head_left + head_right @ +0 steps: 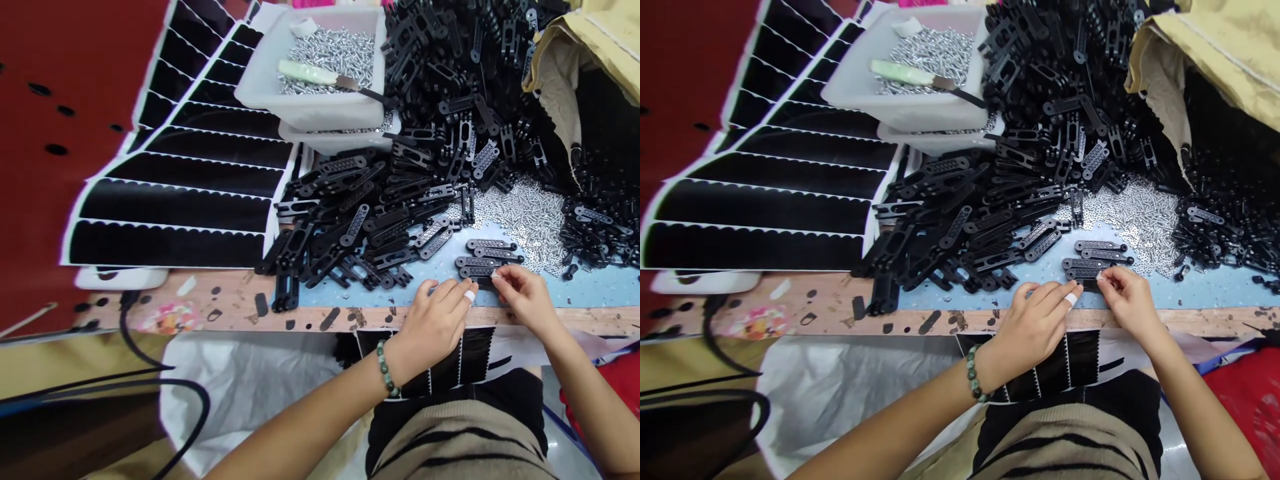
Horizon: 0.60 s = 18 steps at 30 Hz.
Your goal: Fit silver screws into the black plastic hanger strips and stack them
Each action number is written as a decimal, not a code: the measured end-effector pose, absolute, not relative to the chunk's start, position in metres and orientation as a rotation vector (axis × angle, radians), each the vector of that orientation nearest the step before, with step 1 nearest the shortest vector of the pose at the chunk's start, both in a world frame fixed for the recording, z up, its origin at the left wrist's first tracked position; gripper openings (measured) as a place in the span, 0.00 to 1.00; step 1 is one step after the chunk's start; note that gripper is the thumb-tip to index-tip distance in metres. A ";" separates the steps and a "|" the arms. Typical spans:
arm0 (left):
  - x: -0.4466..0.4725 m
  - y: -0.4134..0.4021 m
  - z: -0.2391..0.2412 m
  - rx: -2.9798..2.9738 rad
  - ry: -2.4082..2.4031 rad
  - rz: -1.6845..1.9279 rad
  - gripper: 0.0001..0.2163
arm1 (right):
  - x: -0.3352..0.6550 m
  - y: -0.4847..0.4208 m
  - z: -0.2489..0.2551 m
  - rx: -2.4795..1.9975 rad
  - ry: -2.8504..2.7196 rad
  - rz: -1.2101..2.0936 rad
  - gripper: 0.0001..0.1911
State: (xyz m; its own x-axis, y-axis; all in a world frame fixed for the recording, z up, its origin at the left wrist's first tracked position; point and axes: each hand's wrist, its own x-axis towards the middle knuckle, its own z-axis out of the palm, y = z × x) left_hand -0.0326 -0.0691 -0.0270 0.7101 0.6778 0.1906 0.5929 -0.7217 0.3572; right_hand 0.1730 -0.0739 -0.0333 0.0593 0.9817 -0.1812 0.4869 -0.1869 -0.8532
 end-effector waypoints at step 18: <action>-0.027 -0.064 -0.027 2.664 1.071 0.449 0.18 | 0.192 -0.104 -0.003 -1.832 -2.148 0.309 0.20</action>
